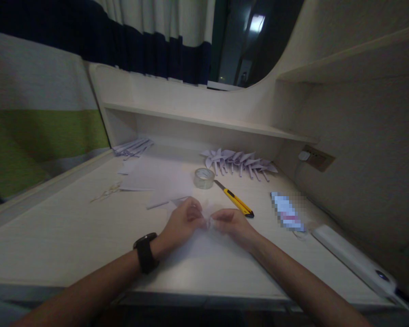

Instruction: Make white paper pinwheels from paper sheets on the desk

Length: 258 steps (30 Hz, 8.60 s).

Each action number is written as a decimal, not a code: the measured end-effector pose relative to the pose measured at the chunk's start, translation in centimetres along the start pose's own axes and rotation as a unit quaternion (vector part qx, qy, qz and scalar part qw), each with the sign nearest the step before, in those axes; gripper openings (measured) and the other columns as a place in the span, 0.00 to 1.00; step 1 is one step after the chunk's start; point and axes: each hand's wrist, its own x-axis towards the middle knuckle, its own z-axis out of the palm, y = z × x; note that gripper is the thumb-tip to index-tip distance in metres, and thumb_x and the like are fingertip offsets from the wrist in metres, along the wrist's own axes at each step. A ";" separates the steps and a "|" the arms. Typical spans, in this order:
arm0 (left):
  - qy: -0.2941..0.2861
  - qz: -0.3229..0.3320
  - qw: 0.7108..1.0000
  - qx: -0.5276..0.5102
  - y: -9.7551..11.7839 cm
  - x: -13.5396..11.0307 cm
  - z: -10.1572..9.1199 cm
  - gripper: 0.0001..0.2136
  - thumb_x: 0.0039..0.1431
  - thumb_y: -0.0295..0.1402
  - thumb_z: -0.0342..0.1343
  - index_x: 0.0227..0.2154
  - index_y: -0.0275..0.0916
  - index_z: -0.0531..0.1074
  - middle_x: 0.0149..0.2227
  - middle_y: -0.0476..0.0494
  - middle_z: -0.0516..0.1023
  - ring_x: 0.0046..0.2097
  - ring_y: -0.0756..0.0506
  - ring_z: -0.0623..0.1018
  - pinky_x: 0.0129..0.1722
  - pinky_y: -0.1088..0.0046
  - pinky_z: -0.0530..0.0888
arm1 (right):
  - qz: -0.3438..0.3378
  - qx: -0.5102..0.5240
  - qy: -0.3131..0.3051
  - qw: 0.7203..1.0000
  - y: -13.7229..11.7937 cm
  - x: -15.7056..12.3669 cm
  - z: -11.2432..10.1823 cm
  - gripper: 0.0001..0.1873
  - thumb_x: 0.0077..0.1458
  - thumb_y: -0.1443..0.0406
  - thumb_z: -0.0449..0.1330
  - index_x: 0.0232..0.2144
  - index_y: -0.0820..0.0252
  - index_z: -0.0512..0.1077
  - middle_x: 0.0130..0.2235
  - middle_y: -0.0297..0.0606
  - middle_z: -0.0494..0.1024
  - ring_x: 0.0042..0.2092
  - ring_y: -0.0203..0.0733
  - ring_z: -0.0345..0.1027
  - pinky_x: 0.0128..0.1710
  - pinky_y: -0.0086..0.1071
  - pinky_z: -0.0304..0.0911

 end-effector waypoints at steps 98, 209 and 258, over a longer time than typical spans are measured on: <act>-0.073 0.090 0.893 0.434 0.2 5.4 -4.6 0.11 0.49 0.27 0.55 0.36 0.36 0.77 0.36 0.41 0.79 0.37 0.44 0.76 0.38 0.71 0.70 | -0.123 -0.425 -0.186 0.878 -3.9 0.9 0.3 0.13 0.42 0.70 0.63 0.35 0.61 0.78 0.30 0.36 0.78 0.27 0.36 0.66 0.27 0.27 0.60; -0.006 0.047 0.998 0.038 2.0 1.8 -2.8 0.18 0.45 0.27 0.62 0.43 0.35 0.72 0.29 0.46 0.78 0.32 0.47 0.78 0.36 0.69 0.74 | -0.200 -0.221 0.006 0.954 -1.6 2.3 0.8 0.20 0.35 0.61 0.72 0.28 0.60 0.67 0.30 0.34 0.74 0.30 0.36 0.67 0.29 0.28 0.63; -0.096 0.053 0.994 -0.029 2.0 1.2 -2.4 0.17 0.53 0.28 0.58 0.43 0.38 0.59 0.31 0.48 0.74 0.34 0.49 0.76 0.33 0.73 0.70 | -0.240 -0.256 0.059 0.934 -2.0 1.8 1.4 0.15 0.39 0.61 0.70 0.31 0.58 0.73 0.26 0.32 0.72 0.27 0.35 0.63 0.25 0.28 0.58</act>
